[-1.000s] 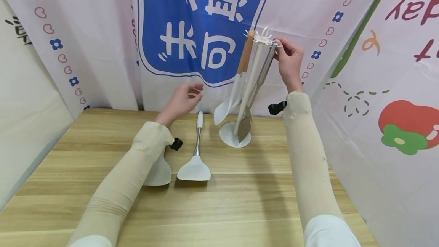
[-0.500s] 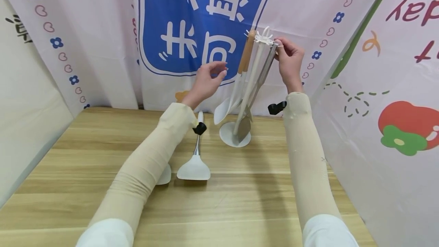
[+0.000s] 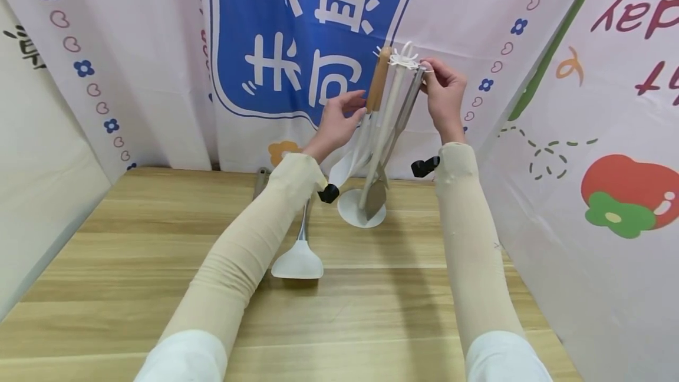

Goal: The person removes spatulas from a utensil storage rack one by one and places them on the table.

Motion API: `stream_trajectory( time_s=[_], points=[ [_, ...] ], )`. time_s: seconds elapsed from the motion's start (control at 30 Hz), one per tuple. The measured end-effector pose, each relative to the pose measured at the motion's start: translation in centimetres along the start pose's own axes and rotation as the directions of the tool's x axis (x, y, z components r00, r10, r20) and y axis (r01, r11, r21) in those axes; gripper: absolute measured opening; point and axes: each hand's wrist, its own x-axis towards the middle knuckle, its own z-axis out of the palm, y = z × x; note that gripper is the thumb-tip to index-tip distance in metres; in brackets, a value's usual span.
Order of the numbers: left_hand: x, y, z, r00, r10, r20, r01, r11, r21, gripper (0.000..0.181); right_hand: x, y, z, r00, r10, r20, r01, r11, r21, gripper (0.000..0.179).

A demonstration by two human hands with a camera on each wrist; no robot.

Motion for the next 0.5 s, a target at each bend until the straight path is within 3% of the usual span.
stream_trajectory(
  time_s=[0.33, 0.5],
  points=[
    [0.9, 0.9, 1.2, 0.999, -0.014, -0.039, 0.011, 0.996, -0.084, 0.039, 0.0, -0.1, -0.1, 1.000, 0.013, 0.000, -0.013, 1.000, -0.008, 0.026],
    [1.4, 1.2, 1.7, 0.999, -0.031, -0.045, 0.027, 0.997, -0.076, 0.041, -0.5, -1.0, 0.1, 1.000, 0.007, 0.006, -0.007, 1.000, 0.002, 0.024]
  ],
)
